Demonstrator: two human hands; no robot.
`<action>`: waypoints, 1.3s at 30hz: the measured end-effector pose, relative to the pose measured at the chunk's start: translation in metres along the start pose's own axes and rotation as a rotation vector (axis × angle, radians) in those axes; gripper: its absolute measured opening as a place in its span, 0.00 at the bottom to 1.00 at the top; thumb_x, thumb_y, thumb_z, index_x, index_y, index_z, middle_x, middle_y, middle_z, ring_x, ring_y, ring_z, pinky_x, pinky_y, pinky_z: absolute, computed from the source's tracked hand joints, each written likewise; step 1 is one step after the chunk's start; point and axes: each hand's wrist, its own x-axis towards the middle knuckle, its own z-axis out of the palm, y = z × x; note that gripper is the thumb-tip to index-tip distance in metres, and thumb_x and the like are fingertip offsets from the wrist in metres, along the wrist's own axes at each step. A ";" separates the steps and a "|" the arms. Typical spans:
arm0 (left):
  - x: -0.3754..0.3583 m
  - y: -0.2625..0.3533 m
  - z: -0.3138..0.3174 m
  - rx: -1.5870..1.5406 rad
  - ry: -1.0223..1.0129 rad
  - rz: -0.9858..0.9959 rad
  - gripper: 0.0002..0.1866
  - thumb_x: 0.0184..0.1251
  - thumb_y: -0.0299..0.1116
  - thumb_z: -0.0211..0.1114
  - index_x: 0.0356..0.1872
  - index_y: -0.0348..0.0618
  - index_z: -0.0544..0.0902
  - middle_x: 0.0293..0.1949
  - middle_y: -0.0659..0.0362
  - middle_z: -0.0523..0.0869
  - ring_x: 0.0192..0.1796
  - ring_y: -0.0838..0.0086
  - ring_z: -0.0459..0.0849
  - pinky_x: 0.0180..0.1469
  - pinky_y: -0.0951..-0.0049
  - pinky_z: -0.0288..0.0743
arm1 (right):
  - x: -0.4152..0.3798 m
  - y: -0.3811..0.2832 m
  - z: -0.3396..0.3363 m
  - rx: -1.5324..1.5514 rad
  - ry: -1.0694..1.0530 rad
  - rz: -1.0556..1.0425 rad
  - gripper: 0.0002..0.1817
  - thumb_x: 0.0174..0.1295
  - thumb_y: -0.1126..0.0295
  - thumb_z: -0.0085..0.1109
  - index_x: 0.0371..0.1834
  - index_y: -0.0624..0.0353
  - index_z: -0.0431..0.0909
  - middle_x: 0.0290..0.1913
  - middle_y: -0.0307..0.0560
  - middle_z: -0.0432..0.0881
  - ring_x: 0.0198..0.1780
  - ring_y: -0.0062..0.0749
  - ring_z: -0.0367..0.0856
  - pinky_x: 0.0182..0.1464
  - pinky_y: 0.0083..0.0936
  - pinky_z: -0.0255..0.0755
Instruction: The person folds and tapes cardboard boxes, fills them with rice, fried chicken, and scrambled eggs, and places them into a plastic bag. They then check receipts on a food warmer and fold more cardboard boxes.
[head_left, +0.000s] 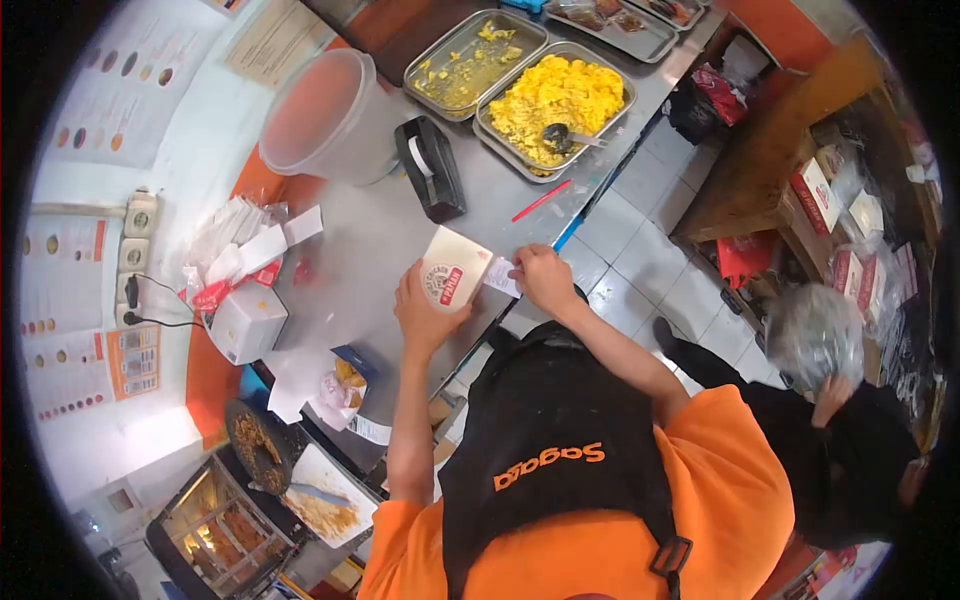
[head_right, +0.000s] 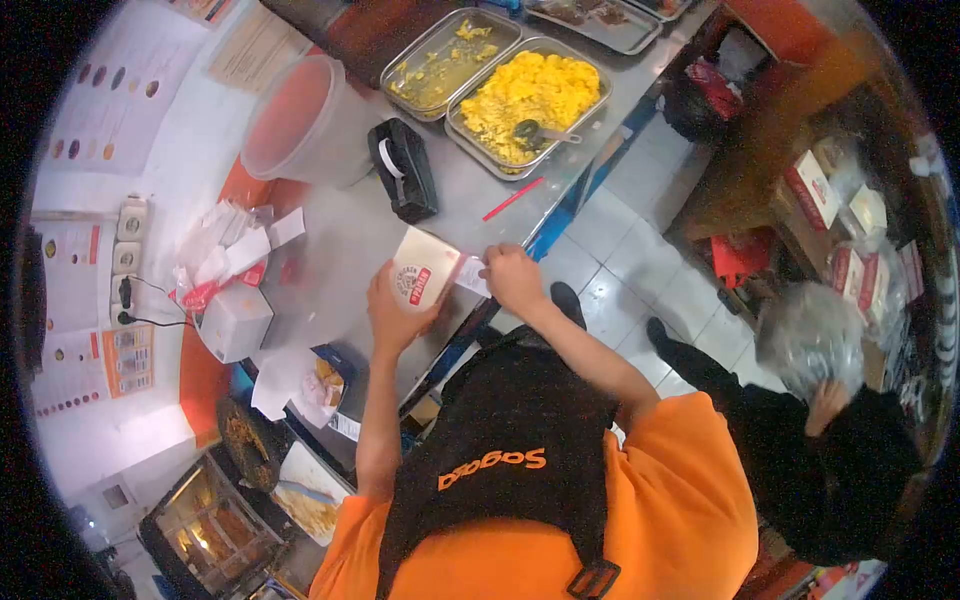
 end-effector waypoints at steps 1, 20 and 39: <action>0.000 0.001 0.002 -0.021 -0.005 0.017 0.58 0.38 0.49 0.84 0.74 0.42 0.66 0.69 0.48 0.73 0.72 0.48 0.70 0.69 0.41 0.66 | -0.004 -0.004 -0.007 0.026 0.036 0.038 0.16 0.58 0.66 0.72 0.47 0.60 0.81 0.46 0.56 0.84 0.49 0.57 0.84 0.49 0.48 0.80; -0.238 -0.118 -0.073 -0.105 1.194 -0.728 0.06 0.72 0.22 0.65 0.47 0.38 0.86 0.44 0.55 0.90 0.46 0.69 0.87 0.53 0.70 0.79 | -0.033 -0.116 -0.012 0.187 -0.511 -0.308 0.11 0.69 0.65 0.67 0.37 0.63 0.88 0.29 0.54 0.87 0.29 0.44 0.87 0.36 0.33 0.78; -0.288 -0.197 -0.074 -0.211 0.645 -0.297 0.19 0.65 0.28 0.71 0.57 0.37 0.84 0.53 0.50 0.89 0.59 0.57 0.87 0.64 0.59 0.77 | 0.006 -0.257 0.185 0.131 -0.062 -0.456 0.35 0.70 0.64 0.67 0.76 0.65 0.64 0.52 0.62 0.87 0.42 0.43 0.91 0.47 0.35 0.83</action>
